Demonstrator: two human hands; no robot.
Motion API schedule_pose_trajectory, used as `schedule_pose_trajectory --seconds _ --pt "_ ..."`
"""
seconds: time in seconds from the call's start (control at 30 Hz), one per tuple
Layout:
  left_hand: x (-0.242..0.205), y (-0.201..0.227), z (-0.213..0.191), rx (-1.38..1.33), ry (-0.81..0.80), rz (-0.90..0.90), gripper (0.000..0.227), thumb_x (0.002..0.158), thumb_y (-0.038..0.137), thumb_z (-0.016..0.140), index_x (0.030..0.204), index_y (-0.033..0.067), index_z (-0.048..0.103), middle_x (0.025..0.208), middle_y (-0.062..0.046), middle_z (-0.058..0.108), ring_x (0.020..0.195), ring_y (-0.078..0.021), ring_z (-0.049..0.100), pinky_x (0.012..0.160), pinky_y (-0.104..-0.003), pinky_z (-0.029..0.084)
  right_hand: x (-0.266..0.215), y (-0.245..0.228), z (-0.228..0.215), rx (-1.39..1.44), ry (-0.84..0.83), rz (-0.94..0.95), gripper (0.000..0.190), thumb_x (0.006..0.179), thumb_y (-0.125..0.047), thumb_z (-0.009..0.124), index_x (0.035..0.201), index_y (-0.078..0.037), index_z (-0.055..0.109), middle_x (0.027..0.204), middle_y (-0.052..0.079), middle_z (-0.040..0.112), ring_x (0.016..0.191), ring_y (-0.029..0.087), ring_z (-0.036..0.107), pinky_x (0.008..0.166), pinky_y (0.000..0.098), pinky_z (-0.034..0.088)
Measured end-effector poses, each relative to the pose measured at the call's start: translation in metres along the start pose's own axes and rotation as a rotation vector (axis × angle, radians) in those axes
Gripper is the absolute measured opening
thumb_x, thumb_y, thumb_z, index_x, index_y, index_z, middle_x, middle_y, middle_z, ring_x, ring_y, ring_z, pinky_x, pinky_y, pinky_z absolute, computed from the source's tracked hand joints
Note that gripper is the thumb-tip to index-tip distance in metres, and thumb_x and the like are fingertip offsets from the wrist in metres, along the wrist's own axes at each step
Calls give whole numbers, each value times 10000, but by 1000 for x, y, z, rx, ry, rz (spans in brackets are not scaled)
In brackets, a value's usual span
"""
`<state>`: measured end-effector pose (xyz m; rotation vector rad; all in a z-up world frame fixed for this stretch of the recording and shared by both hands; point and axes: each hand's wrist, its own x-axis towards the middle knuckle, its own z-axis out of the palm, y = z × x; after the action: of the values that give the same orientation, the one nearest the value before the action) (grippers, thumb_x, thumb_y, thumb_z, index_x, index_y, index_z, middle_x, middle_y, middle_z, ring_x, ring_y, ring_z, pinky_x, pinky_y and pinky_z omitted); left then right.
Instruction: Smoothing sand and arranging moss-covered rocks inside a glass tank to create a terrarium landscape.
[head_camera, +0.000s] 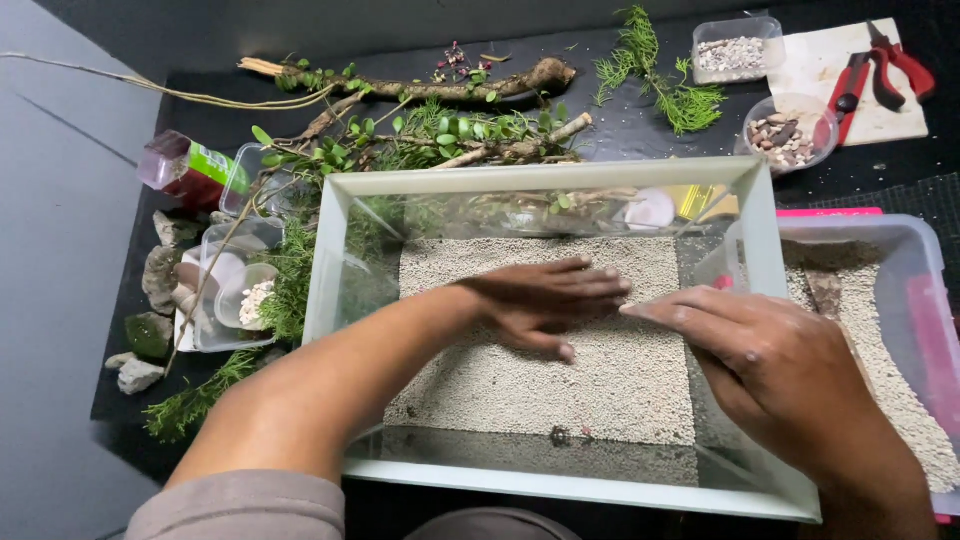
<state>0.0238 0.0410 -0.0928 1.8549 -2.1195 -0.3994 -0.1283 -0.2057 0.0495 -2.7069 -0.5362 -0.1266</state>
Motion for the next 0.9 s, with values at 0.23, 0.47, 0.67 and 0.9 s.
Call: schedule_pose_trajectory --seconds 0.23,0.47,0.67,0.9 --pt "-31 -28 -20 263 -199 -71 886 1036 642 388 1642 82 66 1714 -169 58 1589 -306 70 1292 -452 65 -2 3 3 -10 -7 19 475 859 -105 602 1246 -356 716 1234 -131 755 1030 205 729 634 418 565" --pt "-17 -7 -3 58 -30 -72 976 947 777 180 1640 91 149 1702 -242 127 1588 -415 153 1289 -599 100 2 0 -1 106 8 -35 482 858 -62 599 1275 -275 714 1239 -39 767 991 253 740 751 442 573" --pt "12 24 28 -63 28 62 831 1027 690 201 1667 169 106 1759 -133 138 1652 -289 190 1336 -601 -35 1 2 1 72 7 -35 425 865 -73 603 1215 -277 733 1212 -61 767 1022 238 733 685 425 562" --pt "30 64 28 378 -142 315 641 1091 472 137 1660 183 200 1736 -30 175 1621 -192 152 1301 -425 40 1 0 0 38 24 -35 456 863 -71 597 1237 -295 732 1216 -86 761 1045 213 727 737 389 555"
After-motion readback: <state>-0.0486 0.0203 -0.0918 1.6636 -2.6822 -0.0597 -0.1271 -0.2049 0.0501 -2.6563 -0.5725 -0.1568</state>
